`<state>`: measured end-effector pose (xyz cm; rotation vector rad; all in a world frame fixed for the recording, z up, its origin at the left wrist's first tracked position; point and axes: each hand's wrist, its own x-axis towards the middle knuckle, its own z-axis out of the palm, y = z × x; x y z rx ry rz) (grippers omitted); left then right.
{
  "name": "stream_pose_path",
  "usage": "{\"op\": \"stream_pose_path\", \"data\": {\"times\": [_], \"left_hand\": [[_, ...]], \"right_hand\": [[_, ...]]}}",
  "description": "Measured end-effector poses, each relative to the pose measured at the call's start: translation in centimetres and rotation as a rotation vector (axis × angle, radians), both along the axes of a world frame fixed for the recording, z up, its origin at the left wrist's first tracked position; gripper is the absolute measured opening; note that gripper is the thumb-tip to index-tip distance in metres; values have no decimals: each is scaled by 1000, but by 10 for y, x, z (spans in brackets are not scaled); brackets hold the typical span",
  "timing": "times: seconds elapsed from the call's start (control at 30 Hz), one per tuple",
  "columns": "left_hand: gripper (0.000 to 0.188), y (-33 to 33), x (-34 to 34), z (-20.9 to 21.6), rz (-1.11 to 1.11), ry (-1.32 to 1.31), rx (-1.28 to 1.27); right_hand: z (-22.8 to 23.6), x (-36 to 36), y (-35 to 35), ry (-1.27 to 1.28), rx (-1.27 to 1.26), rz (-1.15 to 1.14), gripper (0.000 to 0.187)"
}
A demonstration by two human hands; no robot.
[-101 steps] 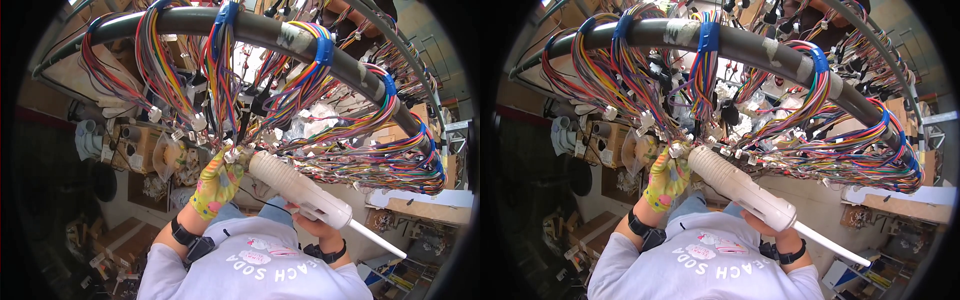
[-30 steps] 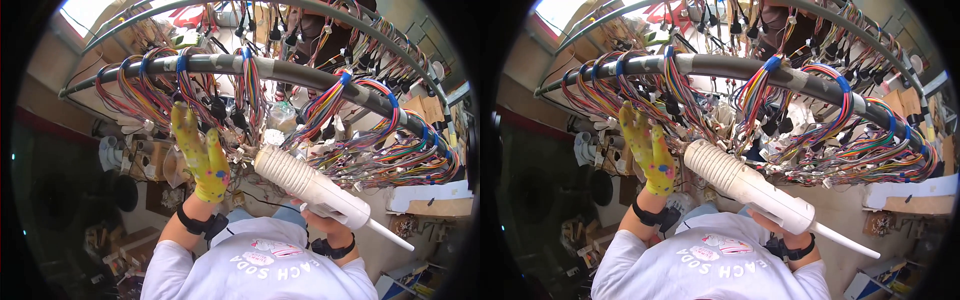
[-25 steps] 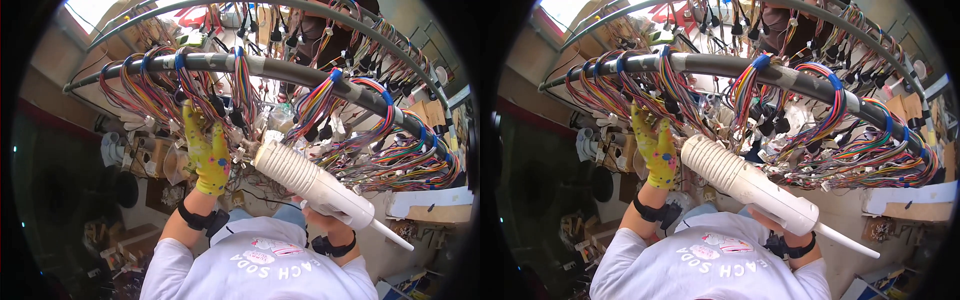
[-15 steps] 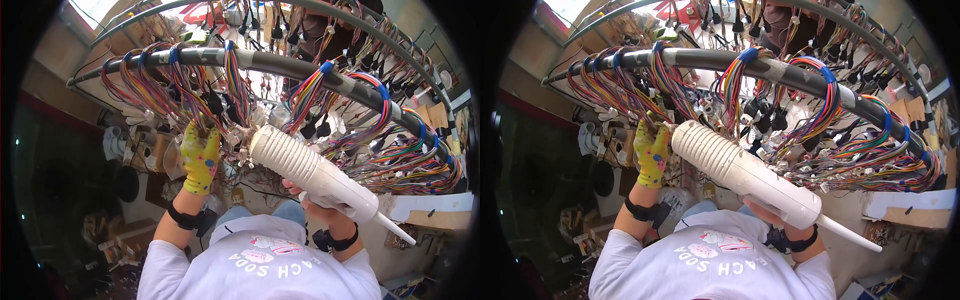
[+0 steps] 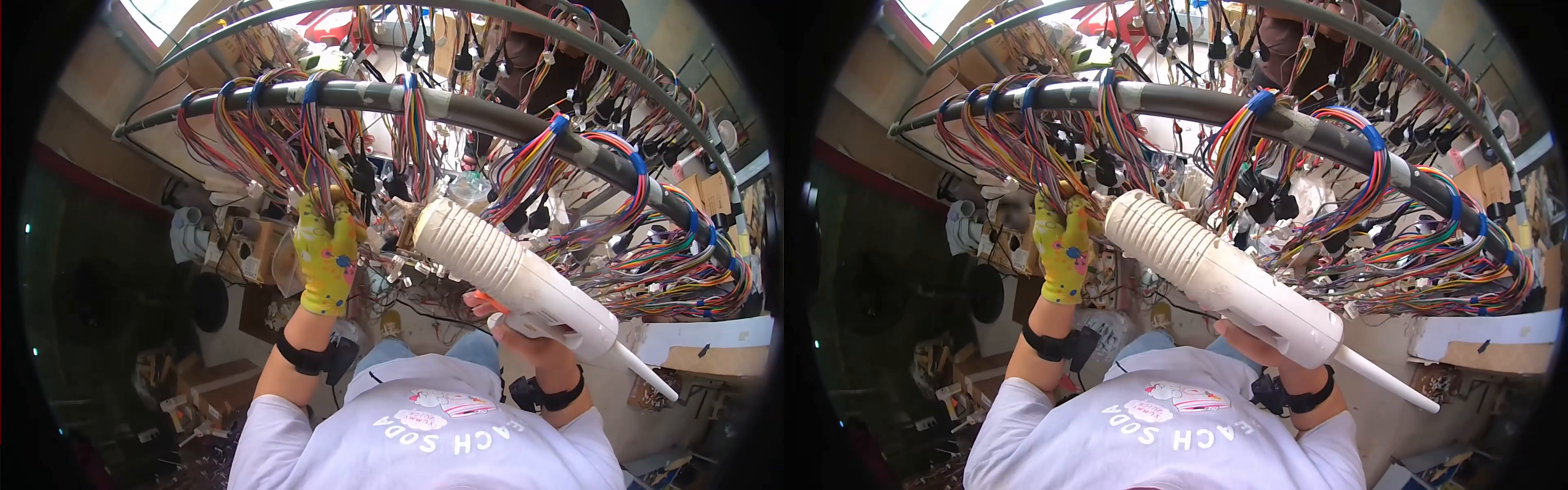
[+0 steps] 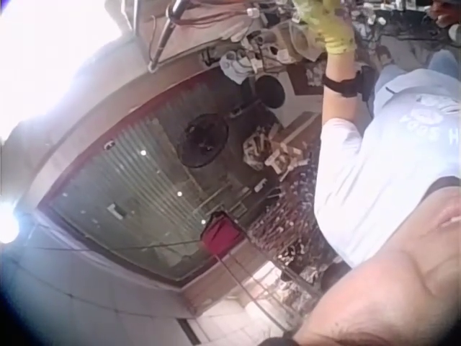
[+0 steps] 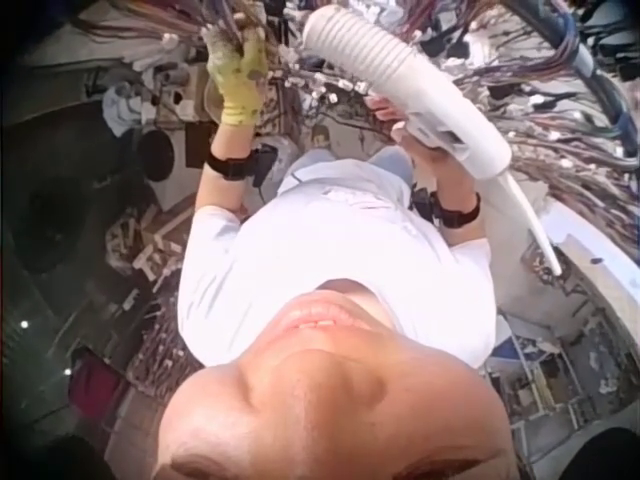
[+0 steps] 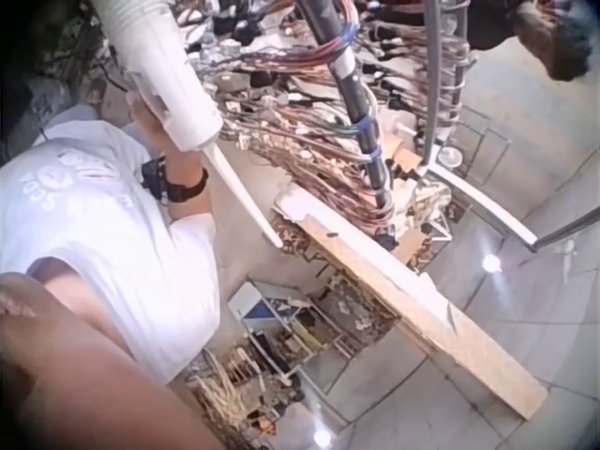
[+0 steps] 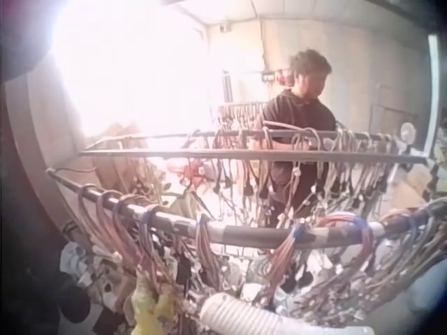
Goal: Apply hot glue to secure wires within a circular harness assembly.
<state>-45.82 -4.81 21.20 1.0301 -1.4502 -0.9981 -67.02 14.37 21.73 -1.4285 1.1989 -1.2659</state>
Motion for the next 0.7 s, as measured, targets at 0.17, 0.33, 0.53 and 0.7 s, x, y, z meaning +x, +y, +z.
{"op": "stream_pose_path", "data": {"times": [0.17, 0.33, 0.53, 0.7], "left_hand": [[31, 9, -1, 12, -111, 327, 290], [32, 3, 12, 1, -147, 193, 163], [39, 1, 28, 14, -381, 705, 567], [28, -6, 25, 6, -379, 451, 464]], "right_hand": [[-13, -3, 4, 60, 16, -19, 47], [-7, 0, 6, 105, 39, -37, 54], [-4, 1, 2, -46, 69, -49, 42], [-16, 5, 0, -306, 89, 36, 49]]}}
